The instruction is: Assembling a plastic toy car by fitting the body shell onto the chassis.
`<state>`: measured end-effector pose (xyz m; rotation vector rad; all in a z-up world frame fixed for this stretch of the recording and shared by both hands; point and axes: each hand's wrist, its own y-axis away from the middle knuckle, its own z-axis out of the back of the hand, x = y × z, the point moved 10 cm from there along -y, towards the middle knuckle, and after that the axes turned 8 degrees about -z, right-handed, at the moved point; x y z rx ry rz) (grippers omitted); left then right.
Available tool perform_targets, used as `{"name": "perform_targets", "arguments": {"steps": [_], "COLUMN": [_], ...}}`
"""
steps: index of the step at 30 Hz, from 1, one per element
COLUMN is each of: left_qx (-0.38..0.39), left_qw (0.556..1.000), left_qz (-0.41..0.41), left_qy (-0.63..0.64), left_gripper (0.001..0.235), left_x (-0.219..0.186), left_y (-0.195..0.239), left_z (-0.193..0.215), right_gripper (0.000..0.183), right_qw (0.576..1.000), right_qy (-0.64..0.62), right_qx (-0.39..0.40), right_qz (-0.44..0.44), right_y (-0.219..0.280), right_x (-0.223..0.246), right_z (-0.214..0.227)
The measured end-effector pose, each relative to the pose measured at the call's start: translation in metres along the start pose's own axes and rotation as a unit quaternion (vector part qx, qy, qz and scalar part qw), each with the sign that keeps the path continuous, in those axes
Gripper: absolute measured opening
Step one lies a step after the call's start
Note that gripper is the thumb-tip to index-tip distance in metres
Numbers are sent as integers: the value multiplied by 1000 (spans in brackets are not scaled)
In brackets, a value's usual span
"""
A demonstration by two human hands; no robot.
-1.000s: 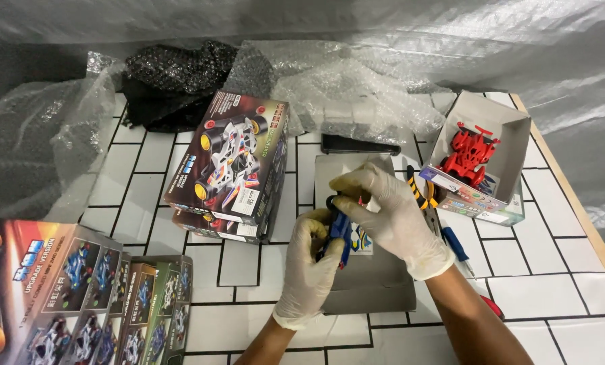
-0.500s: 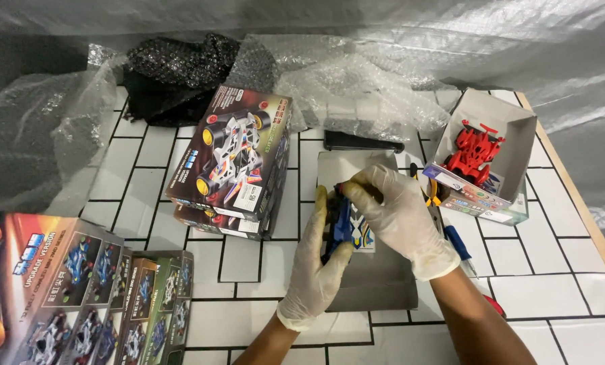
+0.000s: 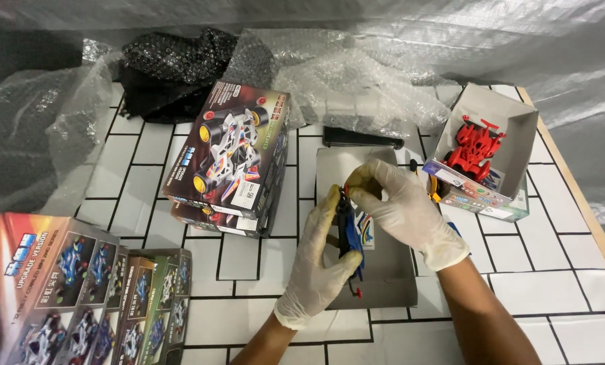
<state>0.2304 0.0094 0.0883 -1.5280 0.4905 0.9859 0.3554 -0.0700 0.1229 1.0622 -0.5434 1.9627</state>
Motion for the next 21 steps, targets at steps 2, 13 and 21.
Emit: {"name": "perform_targets", "arguments": {"steps": [2, 13, 21], "left_qx": [0, -10, -53], "left_qw": [1000, 996, 998], "left_qz": [13, -52, 3], "left_qy": [1, -78, -38], "left_gripper": [82, 88, 79], "left_x": [3, -2, 10], "left_y": [0, 1, 0], "left_z": [-1, -2, 10], "right_gripper": [10, 14, 24], "right_qw": [1000, 998, 987], "right_qy": [-13, 63, 127], "right_qx": [-1, 11, 38], "right_qz": [-16, 25, -86], "right_y": [-1, 5, 2], "right_x": [-3, 15, -9], "right_z": [6, 6, 16]}}
